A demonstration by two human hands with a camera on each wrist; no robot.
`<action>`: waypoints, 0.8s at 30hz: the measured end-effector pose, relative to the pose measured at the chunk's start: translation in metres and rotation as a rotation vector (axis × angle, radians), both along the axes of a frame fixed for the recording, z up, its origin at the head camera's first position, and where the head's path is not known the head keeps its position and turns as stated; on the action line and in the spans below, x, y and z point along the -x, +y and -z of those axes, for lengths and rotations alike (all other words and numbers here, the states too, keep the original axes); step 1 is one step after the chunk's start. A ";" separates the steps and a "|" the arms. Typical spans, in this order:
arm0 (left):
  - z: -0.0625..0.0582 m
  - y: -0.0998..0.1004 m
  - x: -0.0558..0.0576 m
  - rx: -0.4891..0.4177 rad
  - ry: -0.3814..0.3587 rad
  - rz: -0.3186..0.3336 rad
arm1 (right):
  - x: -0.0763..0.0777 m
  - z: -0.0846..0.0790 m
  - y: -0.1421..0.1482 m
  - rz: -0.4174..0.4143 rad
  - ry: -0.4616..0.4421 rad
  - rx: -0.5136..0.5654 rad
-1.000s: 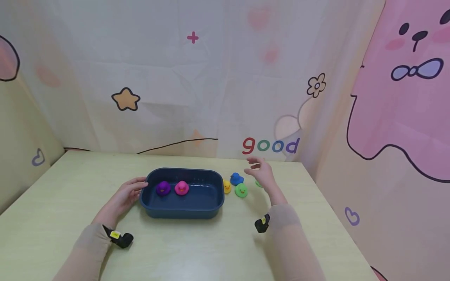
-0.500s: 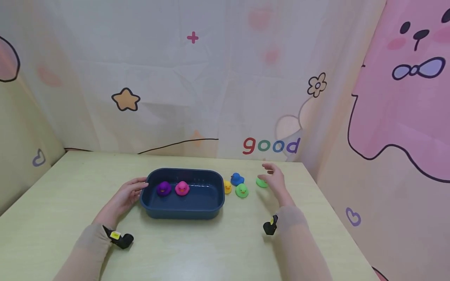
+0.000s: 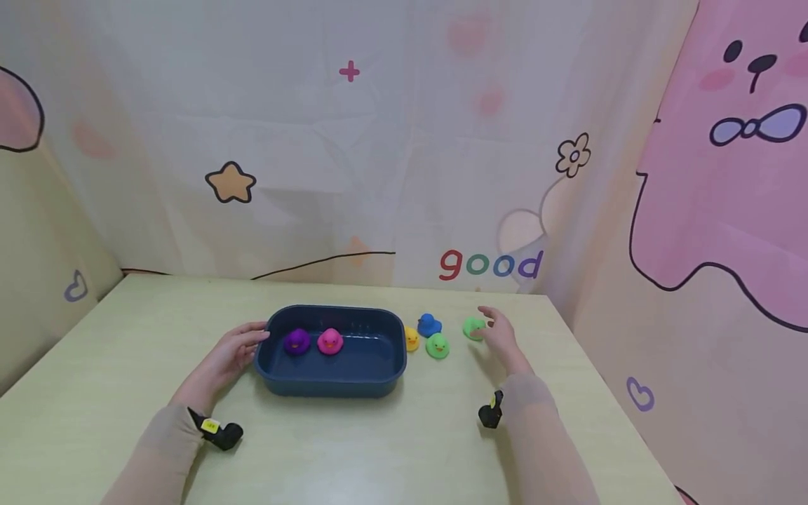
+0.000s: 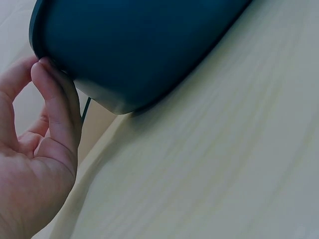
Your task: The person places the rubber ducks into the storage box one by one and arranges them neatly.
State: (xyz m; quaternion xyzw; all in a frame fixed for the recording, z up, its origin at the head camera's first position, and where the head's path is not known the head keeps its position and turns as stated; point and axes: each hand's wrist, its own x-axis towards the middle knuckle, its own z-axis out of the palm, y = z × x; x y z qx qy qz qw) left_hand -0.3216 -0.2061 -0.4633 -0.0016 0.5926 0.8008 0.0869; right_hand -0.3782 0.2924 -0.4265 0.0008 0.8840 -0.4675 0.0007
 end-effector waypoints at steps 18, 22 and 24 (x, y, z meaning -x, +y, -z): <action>0.000 -0.001 0.001 0.007 -0.009 -0.006 | 0.001 0.014 0.001 -0.002 -0.059 -0.103; 0.000 -0.001 0.000 0.002 -0.014 -0.004 | 0.003 0.018 0.002 -0.002 -0.052 -0.091; 0.000 -0.001 0.000 -0.005 -0.016 -0.004 | 0.004 0.020 0.002 -0.002 -0.042 -0.088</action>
